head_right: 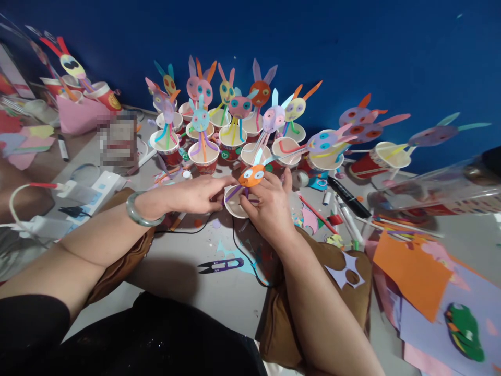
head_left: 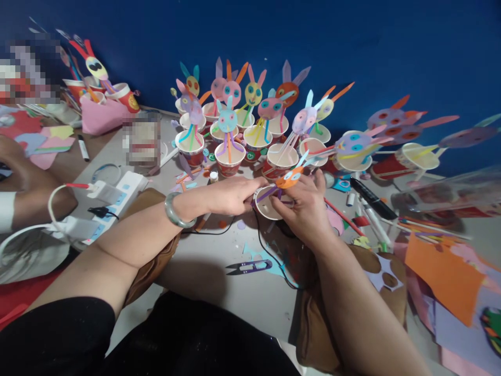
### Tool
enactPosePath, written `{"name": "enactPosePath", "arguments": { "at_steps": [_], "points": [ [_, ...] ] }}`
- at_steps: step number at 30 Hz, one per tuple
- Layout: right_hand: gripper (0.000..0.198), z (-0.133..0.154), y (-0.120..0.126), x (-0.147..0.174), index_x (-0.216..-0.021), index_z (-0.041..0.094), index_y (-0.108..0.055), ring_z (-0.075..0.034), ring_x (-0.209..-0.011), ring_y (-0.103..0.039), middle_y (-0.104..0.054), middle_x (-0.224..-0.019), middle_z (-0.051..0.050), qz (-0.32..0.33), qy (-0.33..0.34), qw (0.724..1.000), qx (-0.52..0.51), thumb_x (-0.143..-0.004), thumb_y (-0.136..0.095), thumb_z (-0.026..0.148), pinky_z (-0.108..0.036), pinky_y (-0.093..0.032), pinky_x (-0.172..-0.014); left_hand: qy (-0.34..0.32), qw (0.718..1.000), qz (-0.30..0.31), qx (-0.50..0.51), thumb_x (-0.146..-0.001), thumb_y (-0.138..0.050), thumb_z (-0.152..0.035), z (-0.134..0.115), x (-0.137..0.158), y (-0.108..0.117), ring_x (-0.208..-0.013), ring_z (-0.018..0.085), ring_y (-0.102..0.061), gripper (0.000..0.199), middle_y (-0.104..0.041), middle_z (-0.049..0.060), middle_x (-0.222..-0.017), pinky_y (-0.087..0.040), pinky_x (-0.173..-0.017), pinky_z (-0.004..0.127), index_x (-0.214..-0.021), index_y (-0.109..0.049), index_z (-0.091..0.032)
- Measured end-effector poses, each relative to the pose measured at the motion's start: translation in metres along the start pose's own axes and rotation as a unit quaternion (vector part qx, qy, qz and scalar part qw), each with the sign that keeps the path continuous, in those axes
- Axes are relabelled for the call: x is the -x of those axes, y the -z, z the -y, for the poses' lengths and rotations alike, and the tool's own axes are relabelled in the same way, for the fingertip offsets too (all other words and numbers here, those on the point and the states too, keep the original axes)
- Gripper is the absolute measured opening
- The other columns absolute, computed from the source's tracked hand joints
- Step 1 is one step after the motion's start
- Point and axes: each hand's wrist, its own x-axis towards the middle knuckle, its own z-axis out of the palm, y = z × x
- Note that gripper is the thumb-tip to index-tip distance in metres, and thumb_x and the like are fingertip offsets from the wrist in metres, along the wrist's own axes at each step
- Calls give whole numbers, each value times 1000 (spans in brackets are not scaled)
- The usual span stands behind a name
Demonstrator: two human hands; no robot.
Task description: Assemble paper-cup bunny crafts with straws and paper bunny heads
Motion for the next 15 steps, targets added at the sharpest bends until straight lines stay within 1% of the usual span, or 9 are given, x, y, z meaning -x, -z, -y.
{"name": "enactPosePath", "arguments": {
  "at_steps": [4, 7, 9, 11, 15],
  "points": [
    [8, -1, 0, 0, -81, 29, -72, -38, -118, -66, -78, -97, -7, 7, -5, 1000, 4, -87, -66, 30, -71, -17, -126, -15, 1000, 3, 12, -88, -62, -17, 0, 1, 0, -87, 21, -70, 49, -75, 9, -103, -47, -76, 31, -136, -55, -16],
    [11, -2, -2, 0, -75, 27, -69, -38, -117, -67, -78, -96, -7, 0, -3, 1000, 7, -85, -67, 29, -72, -18, -125, -12, 1000, 8, 13, -88, -63, -18, 1, 0, -1, -89, 22, -70, 48, -75, 10, -106, -47, -76, 31, -136, -55, -16],
    [11, -2, -3, 0, -74, 27, -67, -37, -116, -68, -79, -95, -6, -6, -3, 1000, 8, -85, -67, 27, -72, -20, -125, -8, 1000, 9, 9, -88, -64, -19, 2, 0, -2, -92, 24, -70, 49, -75, 11, -108, -47, -77, 32, -136, -56, -16],
    [10, -2, -4, 0, -74, 28, -66, -36, -115, -68, -79, -94, -5, -9, -6, 1000, 8, -84, -68, 26, -71, -21, -125, -3, 1000, 8, 3, -87, -65, -20, 4, -1, -3, -94, 25, -70, 52, -74, 11, -110, -47, -77, 33, -138, -56, -17],
    [10, -2, -6, 0, -74, 28, -67, -35, -114, -69, -79, -95, -5, -8, -11, 1000, 5, -83, -68, 24, -71, -21, -125, 2, 1000, 14, -3, -83, -66, -19, 8, -3, -5, -91, 24, -70, 64, -75, 9, -106, -47, -76, 32, -146, -52, -19]
  ]
}}
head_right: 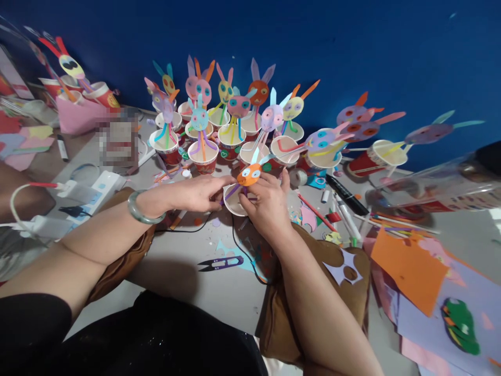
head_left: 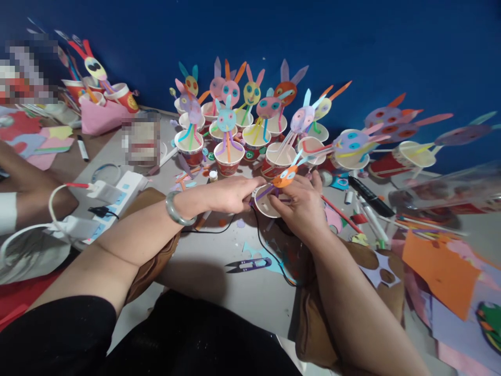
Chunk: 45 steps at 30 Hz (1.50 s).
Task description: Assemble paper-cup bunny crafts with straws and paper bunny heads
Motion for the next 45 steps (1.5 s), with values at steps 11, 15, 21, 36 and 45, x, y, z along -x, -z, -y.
{"name": "enactPosePath", "arguments": {
  "at_steps": [11, 15, 21, 36, 45],
  "points": [
    [11, 3, -1, -4, -83, 26, -75, -33, -107, -71, -81, -99, -6, 32, -16, 999, 26, -85, -65, 29, -71, -24, -123, 6, 1000, 13, 21, -78, -73, -15, 1, -7, 3, -98, 24, -71, 58, -75, 11, -115, -51, -85, 33, -134, -60, -15],
    [13, 5, -2, -4, -83, 25, -76, -33, -105, -71, -81, -96, -7, 30, -14, 999, 31, -87, -64, 29, -70, -26, -123, -7, 999, 5, 45, -79, -74, -16, 1, -9, 1, -98, 24, -71, 51, -75, 11, -115, -51, -86, 33, -128, -64, -14],
    [16, 5, -5, -2, -82, 24, -75, -32, -99, -71, -80, -91, -7, 16, -32, 998, 44, -88, -63, 33, -66, -30, -120, -16, 996, 5, 83, -75, -73, -13, 5, -10, 1, -89, 19, -69, 53, -76, 6, -105, -49, -80, 29, -127, -65, -16],
    [15, 6, 1, -1, -79, 24, -72, -28, -87, -71, -77, -83, -6, 43, -28, 998, 42, -86, -61, 30, -58, -38, -117, -2, 997, 6, 77, -77, -74, -12, 4, -11, 1, -80, 17, -65, 49, -72, 2, -91, -44, -74, 28, -125, -66, -17],
    [16, 9, 2, -3, -67, 23, -63, -25, -77, -68, -73, -73, -7, 44, -41, 998, 34, -82, -61, 28, -40, -50, -89, -22, 992, 7, 120, -75, -75, -13, 10, -14, -5, -88, 19, -68, 48, -72, 2, -93, -47, -79, 29, -121, -65, -17]
  ]
}}
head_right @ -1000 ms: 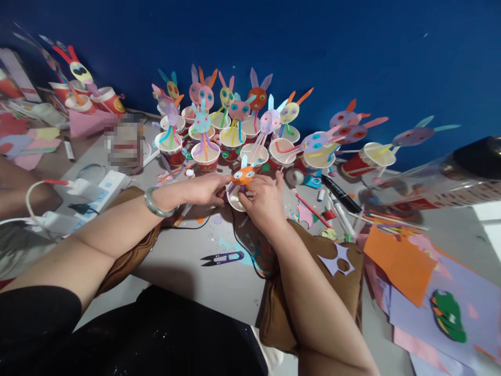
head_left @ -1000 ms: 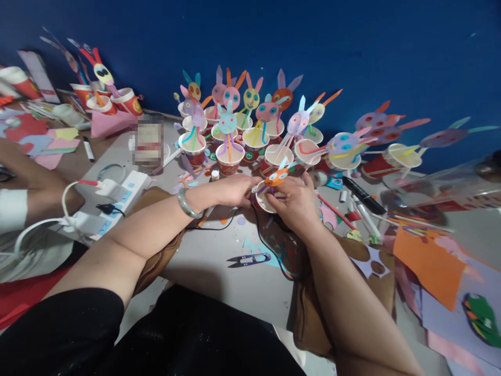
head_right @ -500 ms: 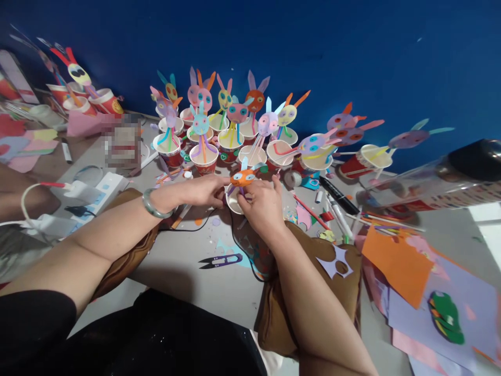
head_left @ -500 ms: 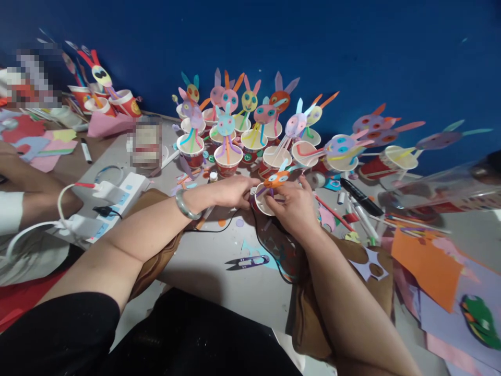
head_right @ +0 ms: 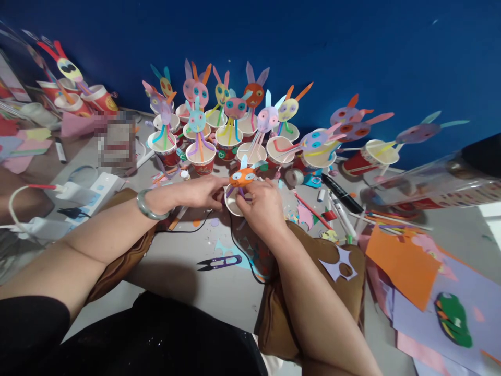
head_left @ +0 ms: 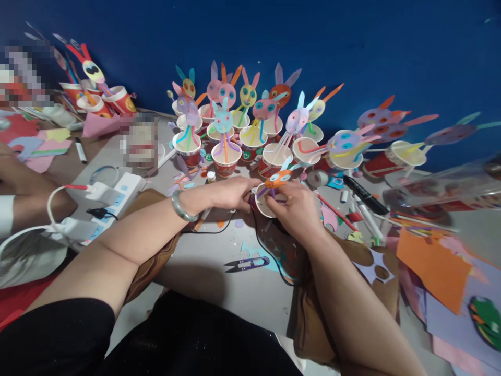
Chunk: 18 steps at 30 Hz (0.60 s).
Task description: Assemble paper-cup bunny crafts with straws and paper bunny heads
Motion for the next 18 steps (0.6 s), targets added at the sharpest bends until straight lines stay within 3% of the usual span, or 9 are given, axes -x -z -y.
{"name": "enactPosePath", "arguments": {
  "at_steps": [5, 18],
  "points": [
    [16, 2, 2, 2, -72, 21, -68, -24, -77, -68, -75, -78, -9, 3, 6, 1000, -7, -84, -60, 26, -32, -45, -72, -30, 999, -2, 32, -73, -75, -14, 9, -4, -4, -97, 20, -69, 39, -73, 5, -106, -50, -85, 30, -111, -65, -16],
    [17, 7, 6, 2, -82, 20, -76, -23, -75, -69, -79, -83, -8, 43, -12, 998, 39, -85, -60, 24, -30, -40, -65, -21, 1000, 6, 22, -73, -77, -15, 6, -3, -2, -97, 22, -69, 43, -74, 6, -107, -50, -85, 31, -115, -64, -17]
  ]
}}
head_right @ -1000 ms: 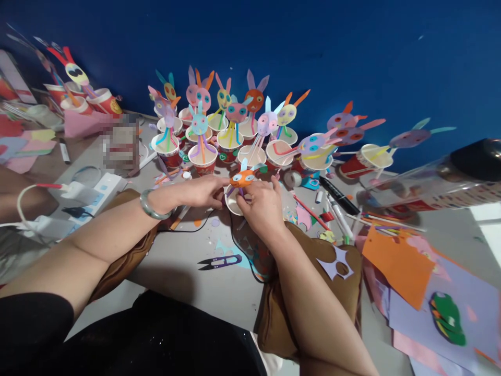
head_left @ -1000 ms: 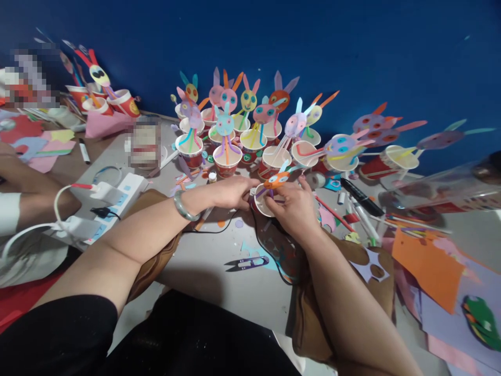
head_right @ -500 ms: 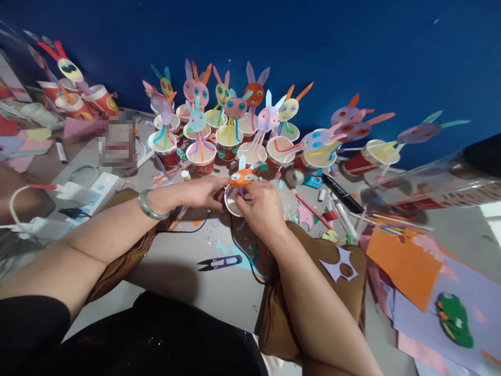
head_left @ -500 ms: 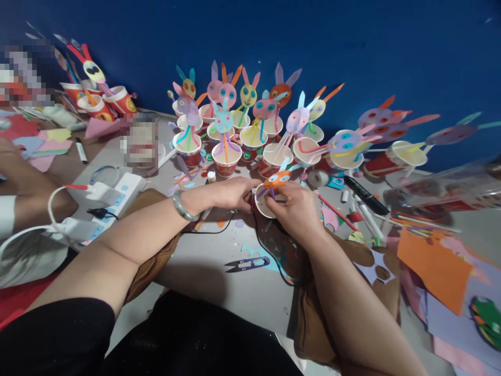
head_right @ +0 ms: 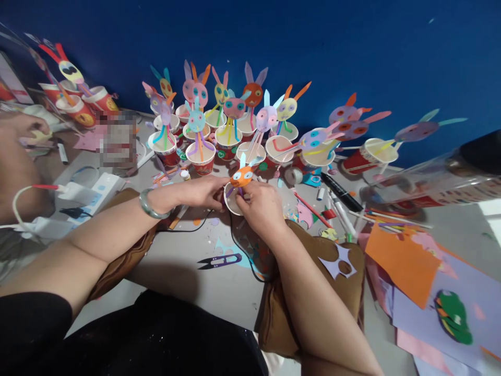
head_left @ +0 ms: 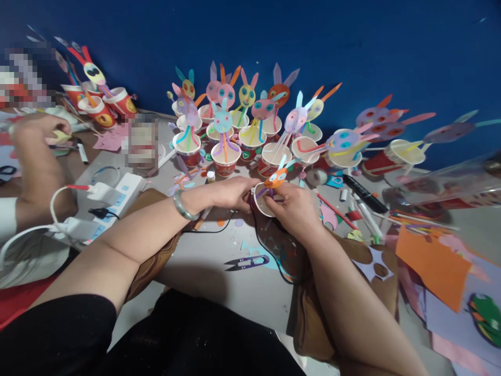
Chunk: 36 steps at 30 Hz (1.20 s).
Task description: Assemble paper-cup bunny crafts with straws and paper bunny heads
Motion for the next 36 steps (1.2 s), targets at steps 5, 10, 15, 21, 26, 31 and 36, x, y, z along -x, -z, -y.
{"name": "enactPosePath", "arguments": {
  "at_steps": [5, 10, 15, 21, 26, 31, 36],
  "points": [
    [20, 0, 1, -1, -84, 21, -80, -24, -84, -73, -82, -92, -9, 29, -5, 1000, 5, -87, -61, 25, -32, -47, -72, -3, 1000, -8, 17, -73, -77, -14, 2, 0, -1, -89, 19, -67, 41, -71, 3, -98, -48, -78, 28, -111, -62, -17],
    [13, 3, -1, 0, -80, 22, -79, -24, -82, -74, -82, -91, -8, 0, -42, 996, -75, -82, -69, 30, -33, -51, -74, -8, 999, -12, 30, -75, -79, -22, 7, 0, -1, -81, 16, -63, 38, -69, 1, -92, -45, -72, 27, -109, -63, -17],
    [15, 4, 2, 0, -80, 23, -75, -25, -86, -74, -81, -92, -7, -40, -51, 984, -167, -80, -72, 37, -35, -55, -79, -2, 999, -7, 31, -72, -78, -19, 11, -3, 0, -73, 13, -60, 42, -70, -1, -89, -44, -68, 25, -112, -66, -18],
    [28, -4, 19, 1, -94, 23, -70, -29, -97, -75, -79, -107, -8, -45, -56, 977, -199, -74, -78, 40, -42, -57, -88, 50, 999, -11, 0, -71, -78, -22, 6, -2, 3, -77, 15, -62, 47, -71, 1, -93, -45, -69, 25, -117, -67, -16],
    [42, -11, 35, 3, -115, 22, -63, -32, -113, -73, -77, -117, -12, -71, -28, 975, -208, -76, -71, 31, -48, -57, -99, 66, 998, -3, 7, -71, -79, -26, 2, -1, 6, -79, 18, -64, 51, -71, 1, -90, -46, -72, 27, -120, -66, -17],
    [51, -13, 41, 5, -133, 26, -53, -33, -122, -70, -73, -128, -15, -190, -39, 956, -221, -84, -66, 29, -55, -57, -102, 68, 997, 1, 22, -69, -80, -25, 6, 0, 8, -74, 17, -63, 47, -68, 0, -83, -45, -69, 28, -112, -64, -16],
    [55, -11, 42, 5, -137, 27, -45, -31, -132, -65, -69, -134, -16, -298, -29, 896, -327, -87, -67, 30, -58, -48, -115, 40, 999, 0, 23, -72, -82, -34, 12, 0, 8, -73, 16, -62, 40, -66, 0, -83, -45, -68, 27, -101, -60, -17]
  ]
}}
